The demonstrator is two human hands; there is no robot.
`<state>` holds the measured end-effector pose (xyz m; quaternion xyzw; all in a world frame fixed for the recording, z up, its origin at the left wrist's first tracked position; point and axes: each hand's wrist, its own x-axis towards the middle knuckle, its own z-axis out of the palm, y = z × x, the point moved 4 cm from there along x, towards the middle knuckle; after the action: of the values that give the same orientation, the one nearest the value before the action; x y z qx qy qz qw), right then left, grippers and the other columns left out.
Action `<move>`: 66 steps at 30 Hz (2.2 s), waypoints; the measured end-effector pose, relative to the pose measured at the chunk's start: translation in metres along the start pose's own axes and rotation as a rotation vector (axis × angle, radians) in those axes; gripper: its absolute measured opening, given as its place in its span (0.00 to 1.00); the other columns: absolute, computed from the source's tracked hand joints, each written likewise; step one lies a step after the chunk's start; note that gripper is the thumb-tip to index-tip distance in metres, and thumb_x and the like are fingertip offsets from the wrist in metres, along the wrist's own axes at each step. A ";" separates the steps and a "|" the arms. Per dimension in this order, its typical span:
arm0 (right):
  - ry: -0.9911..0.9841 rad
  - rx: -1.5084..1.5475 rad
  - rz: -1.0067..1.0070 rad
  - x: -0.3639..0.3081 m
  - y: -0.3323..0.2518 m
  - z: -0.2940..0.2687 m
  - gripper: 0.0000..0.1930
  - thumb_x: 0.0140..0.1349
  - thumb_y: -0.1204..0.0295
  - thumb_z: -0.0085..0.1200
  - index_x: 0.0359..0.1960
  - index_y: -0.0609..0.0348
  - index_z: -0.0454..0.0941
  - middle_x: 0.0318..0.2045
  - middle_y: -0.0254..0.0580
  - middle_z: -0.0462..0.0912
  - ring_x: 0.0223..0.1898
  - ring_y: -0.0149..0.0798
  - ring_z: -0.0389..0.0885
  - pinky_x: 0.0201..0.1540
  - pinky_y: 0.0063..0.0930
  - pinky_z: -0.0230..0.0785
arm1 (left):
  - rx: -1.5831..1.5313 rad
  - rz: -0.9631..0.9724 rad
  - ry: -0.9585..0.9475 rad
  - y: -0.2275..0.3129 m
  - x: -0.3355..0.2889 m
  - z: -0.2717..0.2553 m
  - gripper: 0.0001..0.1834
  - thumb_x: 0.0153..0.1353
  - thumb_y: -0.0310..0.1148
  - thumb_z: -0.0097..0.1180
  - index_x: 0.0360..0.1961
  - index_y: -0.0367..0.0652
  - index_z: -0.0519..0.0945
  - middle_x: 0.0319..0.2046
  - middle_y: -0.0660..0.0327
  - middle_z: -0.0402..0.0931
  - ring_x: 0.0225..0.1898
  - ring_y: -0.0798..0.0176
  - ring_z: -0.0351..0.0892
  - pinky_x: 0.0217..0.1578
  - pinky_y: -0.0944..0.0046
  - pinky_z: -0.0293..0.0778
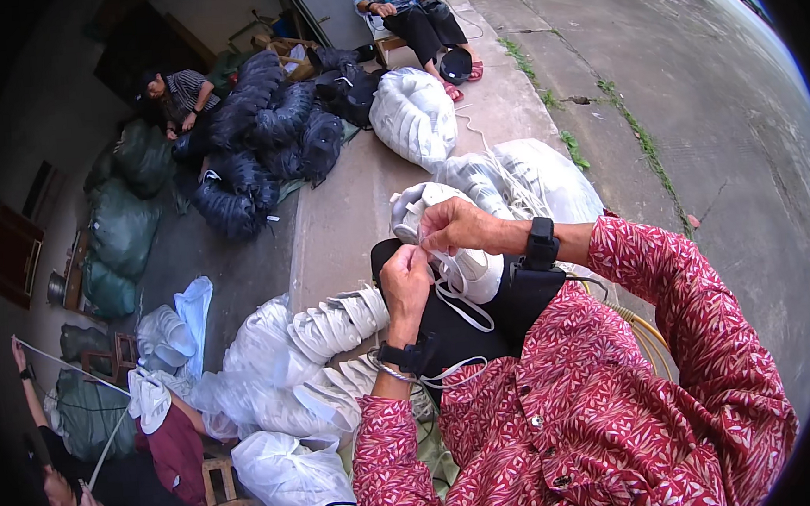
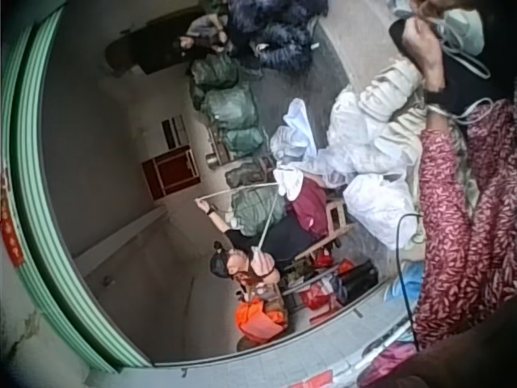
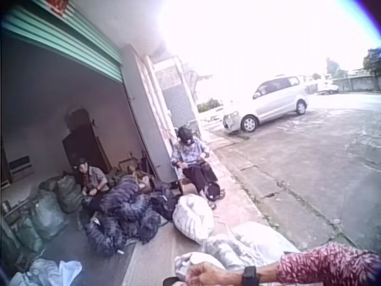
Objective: Lace a white sneaker while sitting in an outdoor warehouse area.
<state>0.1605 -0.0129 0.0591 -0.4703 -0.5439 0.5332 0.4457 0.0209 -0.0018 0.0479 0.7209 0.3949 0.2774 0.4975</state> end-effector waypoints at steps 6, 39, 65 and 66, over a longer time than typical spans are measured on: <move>0.065 -0.105 0.101 0.014 -0.011 -0.030 0.04 0.55 0.74 0.54 0.27 0.59 0.73 0.23 0.32 0.77 0.21 0.25 0.74 0.19 0.18 0.63 | 0.397 0.561 0.201 0.039 -0.045 0.039 0.06 0.53 0.25 0.53 0.32 0.36 0.75 0.27 0.55 0.76 0.28 0.56 0.76 0.32 0.60 0.71; 0.062 -0.667 0.136 0.012 -0.116 -0.059 0.20 0.56 0.77 0.50 0.52 0.68 0.68 0.33 0.47 0.81 0.25 0.38 0.82 0.26 0.26 0.76 | -0.755 0.097 0.060 0.125 -0.041 -0.020 0.15 0.66 0.38 0.42 0.26 0.40 0.70 0.11 0.71 0.52 0.11 0.76 0.49 0.13 0.73 0.47; -0.209 -0.286 0.041 0.050 -0.109 0.011 0.14 0.64 0.67 0.40 0.27 0.64 0.71 0.15 0.34 0.70 0.17 0.29 0.73 0.19 0.23 0.66 | 0.462 0.560 -0.406 0.003 -0.032 0.101 0.18 0.47 0.37 0.60 0.39 0.43 0.77 0.53 0.51 0.68 0.61 0.43 0.56 0.61 0.45 0.45; -0.197 -0.086 -0.066 0.060 -0.137 0.016 0.14 0.64 0.66 0.40 0.24 0.63 0.69 0.13 0.31 0.65 0.15 0.27 0.69 0.16 0.21 0.61 | 0.448 0.541 -0.408 -0.001 -0.032 0.104 0.17 0.47 0.38 0.60 0.39 0.44 0.77 0.52 0.51 0.68 0.62 0.43 0.55 0.61 0.45 0.44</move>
<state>0.1298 0.0455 0.1948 -0.4159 -0.6227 0.5382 0.3869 0.0861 -0.0802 0.0108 0.9296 0.1346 0.1566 0.3054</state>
